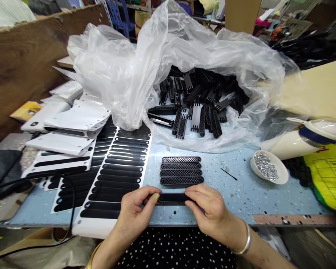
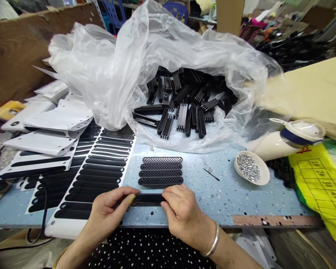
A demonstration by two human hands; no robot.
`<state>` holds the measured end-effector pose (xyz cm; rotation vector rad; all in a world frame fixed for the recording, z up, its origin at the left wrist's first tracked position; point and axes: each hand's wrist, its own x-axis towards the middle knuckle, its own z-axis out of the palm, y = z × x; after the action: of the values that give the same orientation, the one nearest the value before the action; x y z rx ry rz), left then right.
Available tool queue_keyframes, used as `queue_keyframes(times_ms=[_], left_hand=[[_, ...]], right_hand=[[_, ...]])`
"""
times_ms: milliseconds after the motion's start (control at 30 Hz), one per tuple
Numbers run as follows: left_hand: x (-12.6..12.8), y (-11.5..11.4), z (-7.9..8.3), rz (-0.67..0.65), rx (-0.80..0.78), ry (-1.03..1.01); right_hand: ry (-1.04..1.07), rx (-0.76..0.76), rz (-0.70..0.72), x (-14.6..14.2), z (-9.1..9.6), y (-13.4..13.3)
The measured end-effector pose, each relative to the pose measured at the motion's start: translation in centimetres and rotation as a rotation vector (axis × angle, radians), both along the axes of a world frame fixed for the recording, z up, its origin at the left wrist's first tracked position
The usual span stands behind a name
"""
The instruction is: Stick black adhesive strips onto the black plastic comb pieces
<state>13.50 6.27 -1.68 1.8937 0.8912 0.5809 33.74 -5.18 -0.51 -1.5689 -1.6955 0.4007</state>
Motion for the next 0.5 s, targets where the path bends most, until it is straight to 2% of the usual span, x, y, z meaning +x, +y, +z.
queue_keyframes(times_ms=[267, 500], left_hand=[[0.13, -0.01, 0.35, 0.007, -0.024, 0.052], [0.94, -0.13, 0.81, 0.042, -0.106, 0.108]], right_hand=[[0.011, 0.009, 0.002, -0.03, -0.31, -0.21], [0.005, 0.012, 0.004, -0.01, -0.19, -0.03]])
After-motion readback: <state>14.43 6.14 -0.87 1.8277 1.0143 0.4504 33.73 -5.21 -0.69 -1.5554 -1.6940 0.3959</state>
